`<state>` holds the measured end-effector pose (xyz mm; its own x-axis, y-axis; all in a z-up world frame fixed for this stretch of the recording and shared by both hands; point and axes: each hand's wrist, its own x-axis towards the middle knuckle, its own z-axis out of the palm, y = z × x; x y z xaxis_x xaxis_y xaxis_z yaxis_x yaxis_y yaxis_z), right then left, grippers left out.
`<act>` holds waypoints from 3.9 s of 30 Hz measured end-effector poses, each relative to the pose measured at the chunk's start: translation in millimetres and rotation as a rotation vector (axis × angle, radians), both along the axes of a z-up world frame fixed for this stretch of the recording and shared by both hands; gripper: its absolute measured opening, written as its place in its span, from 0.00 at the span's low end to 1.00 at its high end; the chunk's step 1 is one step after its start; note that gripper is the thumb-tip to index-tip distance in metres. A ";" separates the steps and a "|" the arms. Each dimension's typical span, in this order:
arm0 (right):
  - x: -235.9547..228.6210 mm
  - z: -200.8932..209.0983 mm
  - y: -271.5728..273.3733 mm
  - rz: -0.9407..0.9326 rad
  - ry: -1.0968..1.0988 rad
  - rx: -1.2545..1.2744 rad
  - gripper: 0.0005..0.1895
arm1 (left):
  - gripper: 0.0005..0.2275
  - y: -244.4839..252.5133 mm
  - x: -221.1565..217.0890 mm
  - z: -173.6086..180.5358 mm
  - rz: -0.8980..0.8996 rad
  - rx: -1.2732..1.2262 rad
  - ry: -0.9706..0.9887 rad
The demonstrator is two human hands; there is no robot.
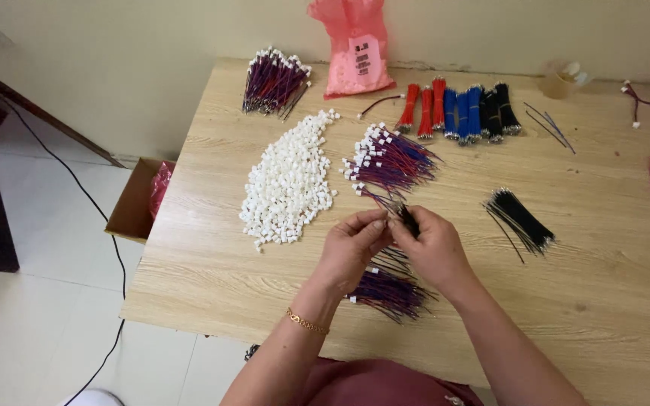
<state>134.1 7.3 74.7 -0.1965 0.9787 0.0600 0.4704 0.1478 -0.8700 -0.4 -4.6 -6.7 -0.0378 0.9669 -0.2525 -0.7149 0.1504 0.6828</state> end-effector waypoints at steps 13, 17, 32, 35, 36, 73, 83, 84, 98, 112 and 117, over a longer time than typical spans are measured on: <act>21.7 -10.1 14.3 -0.094 0.010 -0.235 0.18 | 0.07 -0.7 -23.8 -23.7 0.000 -0.012 0.778; 51.3 -47.1 41.3 -0.195 0.135 -0.070 0.13 | 0.06 18.3 -30.2 -39.9 -0.001 0.086 1.477; 35.2 -76.6 52.9 -0.081 0.197 -0.236 0.12 | 0.07 111.2 -34.1 -78.4 0.156 0.273 2.160; 28.3 -62.9 49.4 -0.096 0.253 -0.245 0.08 | 0.05 114.5 -32.6 -77.0 0.149 0.274 2.140; 25.4 -53.7 44.8 -0.106 0.266 -0.239 0.07 | 0.04 114.7 -31.3 -78.6 0.151 0.278 2.147; -0.4 -2.6 -3.7 -0.014 0.488 -0.198 0.04 | 0.05 -14.1 -11.3 42.1 0.209 0.393 0.783; -0.5 -0.6 -6.0 -0.021 0.275 -0.111 0.05 | 0.07 -14.0 -14.2 29.2 0.123 0.272 0.554; -1.5 7.0 -9.0 -0.038 0.241 -0.078 0.05 | 0.08 -15.6 -13.0 31.2 0.085 0.243 0.500; 1.0 11.7 -12.4 -0.028 0.008 -0.060 0.10 | 0.08 -9.8 -14.1 1.8 0.043 0.087 0.199; -5.4 -1.4 -8.5 -0.011 -0.092 0.061 0.10 | 0.10 -10.1 -21.8 -3.7 0.036 0.112 0.202; -6.0 -6.6 -0.8 0.070 -0.172 0.100 0.11 | 0.10 -10.3 -20.3 -3.8 0.004 0.108 0.203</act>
